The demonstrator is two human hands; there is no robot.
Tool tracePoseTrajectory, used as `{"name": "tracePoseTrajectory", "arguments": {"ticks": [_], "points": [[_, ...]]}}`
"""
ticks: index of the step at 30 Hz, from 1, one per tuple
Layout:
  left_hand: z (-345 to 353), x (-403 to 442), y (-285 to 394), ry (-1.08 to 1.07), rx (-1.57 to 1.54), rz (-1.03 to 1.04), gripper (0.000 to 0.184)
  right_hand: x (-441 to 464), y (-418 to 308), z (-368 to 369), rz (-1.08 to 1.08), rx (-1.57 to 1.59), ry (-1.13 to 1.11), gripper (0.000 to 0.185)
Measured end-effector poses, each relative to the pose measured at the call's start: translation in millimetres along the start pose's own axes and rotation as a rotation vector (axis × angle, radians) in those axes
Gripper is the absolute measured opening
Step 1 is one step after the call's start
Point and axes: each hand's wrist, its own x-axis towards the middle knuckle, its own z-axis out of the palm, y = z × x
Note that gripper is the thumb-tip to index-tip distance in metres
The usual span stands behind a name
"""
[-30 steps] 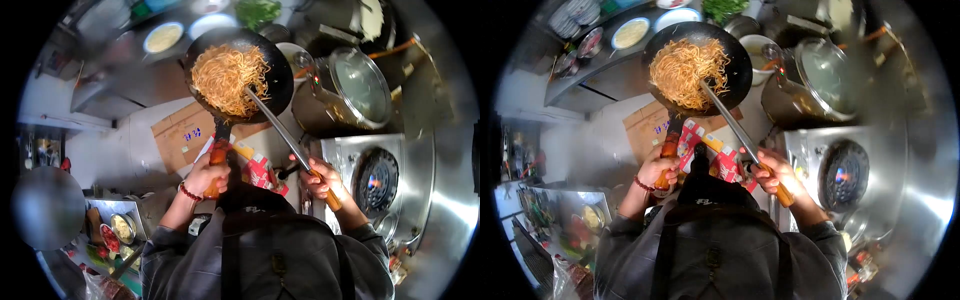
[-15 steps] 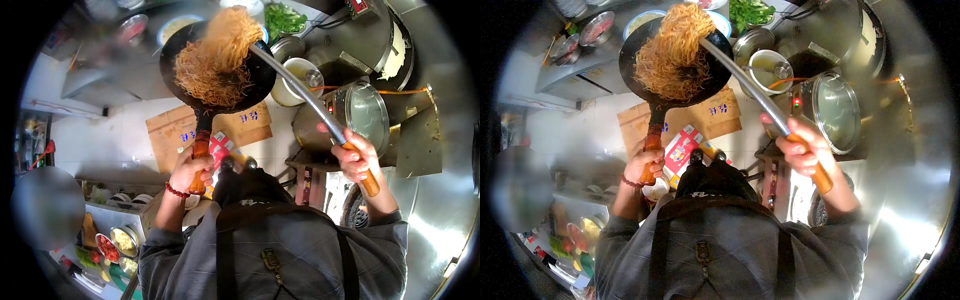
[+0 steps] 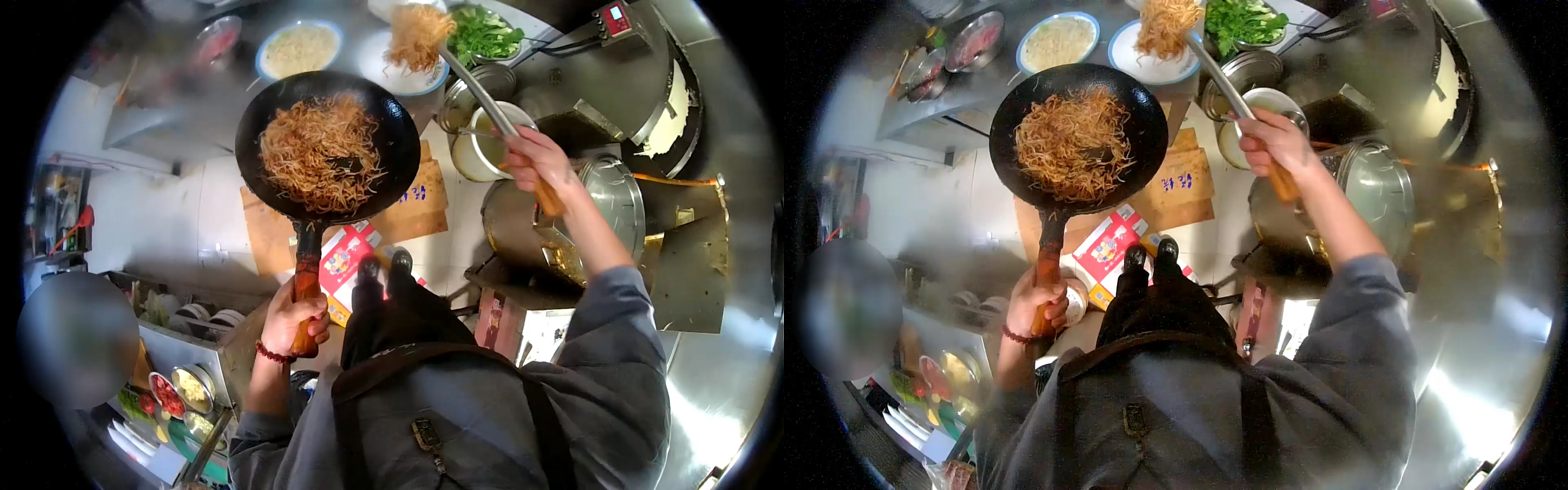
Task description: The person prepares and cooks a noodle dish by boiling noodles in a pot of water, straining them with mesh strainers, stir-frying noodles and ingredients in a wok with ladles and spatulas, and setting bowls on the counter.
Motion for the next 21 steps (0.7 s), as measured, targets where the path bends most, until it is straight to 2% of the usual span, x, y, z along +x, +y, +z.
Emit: {"name": "tracePoseTrajectory", "arguments": {"ticks": [2,3,5,6,8,9,10,12,13,15,16,18,19,20,21], "points": [[-5.9,-3.7,-11.2,0.008,-0.008,-0.012,0.024,39.6,28.2,-4.3,-0.083,-0.262,0.064,0.019],[-7.0,-6.2,-15.4,0.027,-0.02,-0.029,0.023,53.1,38.8,-8.0,-0.078,-0.263,0.062,0.019],[-12.6,-9.5,-25.4,0.013,-0.056,-0.041,0.021,73.4,58.0,-15.9,-0.253,-0.755,0.147,0.018],[-15.7,-6.8,-29.1,0.015,-0.059,-0.043,0.021,84.6,68.6,-21.9,-0.25,-0.756,0.145,0.018],[-21.3,-6.1,-37.0,0.086,-0.111,-0.082,0.02,91.7,82.4,-24.3,-0.701,-1.263,0.343,0.029],[-20.4,-3.9,-34.8,0.108,-0.083,-0.096,0.02,89.4,78.7,-20.0,-0.441,-1.409,0.409,0.048],[-19.2,-2.5,-34.7,0.106,-0.082,-0.094,0.02,90.5,77.0,-23.6,-0.444,-1.409,0.411,0.048],[-17.1,-3.0,-39.4,0.11,-0.112,-0.097,0.02,85.8,71.2,-27.0,-0.266,-1.774,0.455,0.067],[-17.3,-2.3,-40.0,0.09,-0.119,-0.109,0.018,82.3,65.8,-29.2,-0.119,-1.714,0.496,0.06],[-23.2,4.0,-43.4,0.093,-0.141,-0.105,0.018,65.4,76.5,-50.2,-0.361,-1.764,0.555,0.063],[-27.8,2.5,-48.3,0.102,-0.158,-0.106,0.017,48.4,82.3,-62.2,-0.589,-1.645,0.484,0.064],[-31.8,2.9,-54.8,0.117,-0.15,-0.103,0.017,-2.9,81.0,-45.7,-0.675,-1.489,0.33,0.062],[-34.7,1.5,-54.9,0.081,-0.175,-0.11,0.017,-16.3,94.0,-41.3,-0.752,-1.301,0.208,0.062],[-37.1,1.4,-53.6,0.037,-0.196,-0.112,0.017,-27.8,103.1,-20.7,-0.528,-1.288,0.143,0.053],[-36.3,-1.2,-51.7,0.049,-0.15,-0.11,0.019,-21.4,125.5,-7.4,-0.737,-1.312,0.056,0.054]]}}
